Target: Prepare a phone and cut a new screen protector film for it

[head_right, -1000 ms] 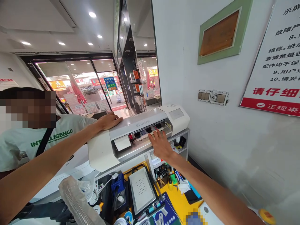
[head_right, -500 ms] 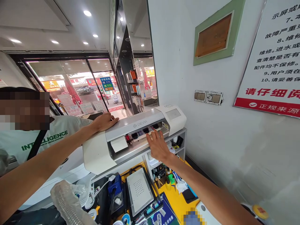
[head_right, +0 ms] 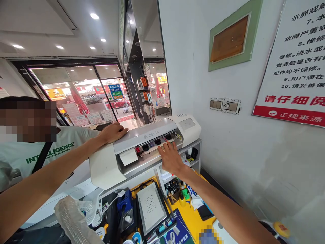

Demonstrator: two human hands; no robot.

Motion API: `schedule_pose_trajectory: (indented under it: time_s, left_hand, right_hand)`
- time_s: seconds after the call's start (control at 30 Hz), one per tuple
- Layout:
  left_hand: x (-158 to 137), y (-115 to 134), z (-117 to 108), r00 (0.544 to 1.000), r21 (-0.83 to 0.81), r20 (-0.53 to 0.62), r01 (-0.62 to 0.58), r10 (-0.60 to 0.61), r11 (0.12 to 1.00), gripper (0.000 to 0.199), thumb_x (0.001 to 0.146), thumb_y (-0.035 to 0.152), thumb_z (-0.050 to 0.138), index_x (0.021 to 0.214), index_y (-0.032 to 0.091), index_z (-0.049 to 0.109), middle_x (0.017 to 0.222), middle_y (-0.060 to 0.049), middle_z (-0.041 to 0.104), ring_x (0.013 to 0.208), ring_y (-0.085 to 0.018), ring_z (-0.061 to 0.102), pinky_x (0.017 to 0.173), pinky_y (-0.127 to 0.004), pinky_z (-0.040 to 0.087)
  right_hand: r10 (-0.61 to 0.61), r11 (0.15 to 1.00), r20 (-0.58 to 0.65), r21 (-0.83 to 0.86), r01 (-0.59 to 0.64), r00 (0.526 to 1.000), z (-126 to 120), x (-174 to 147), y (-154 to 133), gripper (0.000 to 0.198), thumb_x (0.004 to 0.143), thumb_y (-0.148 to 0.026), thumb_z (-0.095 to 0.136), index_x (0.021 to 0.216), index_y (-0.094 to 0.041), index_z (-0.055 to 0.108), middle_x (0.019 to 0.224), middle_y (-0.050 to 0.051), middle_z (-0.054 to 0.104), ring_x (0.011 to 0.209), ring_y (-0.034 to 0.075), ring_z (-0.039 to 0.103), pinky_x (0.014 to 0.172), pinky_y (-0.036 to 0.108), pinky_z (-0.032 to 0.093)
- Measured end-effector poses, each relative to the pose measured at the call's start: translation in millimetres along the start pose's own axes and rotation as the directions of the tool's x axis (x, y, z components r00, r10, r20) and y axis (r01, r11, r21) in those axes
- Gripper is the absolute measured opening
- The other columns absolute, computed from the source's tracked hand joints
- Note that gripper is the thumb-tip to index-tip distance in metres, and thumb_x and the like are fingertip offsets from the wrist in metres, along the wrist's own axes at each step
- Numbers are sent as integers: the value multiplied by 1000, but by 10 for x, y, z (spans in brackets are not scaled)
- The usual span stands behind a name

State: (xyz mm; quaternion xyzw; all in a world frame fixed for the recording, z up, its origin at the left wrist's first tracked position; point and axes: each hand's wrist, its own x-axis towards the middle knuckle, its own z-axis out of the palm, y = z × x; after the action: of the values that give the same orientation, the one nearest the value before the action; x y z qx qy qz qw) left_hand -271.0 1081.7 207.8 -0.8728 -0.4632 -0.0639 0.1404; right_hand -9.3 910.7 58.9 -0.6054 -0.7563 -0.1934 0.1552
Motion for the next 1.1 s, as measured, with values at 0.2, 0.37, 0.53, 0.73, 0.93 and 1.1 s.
schedule_pose_trajectory:
  time_s: [0.2, 0.37, 0.53, 0.73, 0.93, 1.1]
  left_hand:
    - [-13, 7, -1, 1000, 16, -26, 13, -12, 1000, 40, 97, 53, 49, 97, 16, 66, 106, -7, 67, 98, -22, 63, 90, -43, 49]
    - [-37, 23, -18, 999, 37, -50, 22, -20, 999, 41, 96, 53, 49, 93, 16, 66, 104, -7, 67, 98, -22, 63, 90, -43, 49]
    - [-69, 52, -41, 997, 45, -77, 17, -13, 999, 40, 97, 52, 49, 93, 16, 66, 107, -8, 67, 102, -22, 62, 91, -43, 49]
    - [-91, 63, -48, 995, 57, -99, 15, -10, 998, 34, 97, 48, 53, 98, 16, 66, 109, -7, 66, 98, -21, 63, 88, -43, 52]
    - [-156, 68, -56, 992, 68, -130, 14, -5, 998, 33, 95, 46, 57, 106, 15, 65, 112, -7, 66, 101, -23, 63, 89, -44, 53]
    - [-194, 89, -64, 989, 66, -146, 16, -6, 998, 32, 95, 44, 58, 108, 15, 65, 112, -7, 65, 101, -23, 63, 89, -45, 53]
  right_hand:
    - [5, 999, -11, 34, -5, 1000, -2, 7, -13, 58, 81, -15, 56, 138, -10, 50, 128, 21, 57, 130, 38, 42, 111, 53, 29]
    - [3, 998, -17, 68, -1, 1000, -12, -8, 45, 54, 83, -16, 54, 137, -9, 52, 127, 20, 57, 128, 35, 45, 111, 49, 30]
    - [-29, 996, -8, 84, 29, 1000, -39, -39, 140, 56, 83, -14, 53, 138, -7, 50, 139, 20, 52, 131, 31, 44, 111, 43, 32]
    - [-42, 996, 25, 82, 40, 999, -85, 11, 85, 56, 86, -16, 52, 142, -16, 51, 135, 16, 58, 131, 34, 43, 105, 47, 35]
    - [-18, 997, 53, 74, 14, 998, -72, 8, 20, 61, 86, -18, 54, 146, -15, 47, 139, 19, 54, 135, 40, 39, 110, 56, 28]
    - [-7, 997, 74, 72, 2, 997, -27, 18, 28, 62, 87, -18, 54, 149, -20, 45, 143, 19, 51, 137, 40, 37, 111, 58, 26]
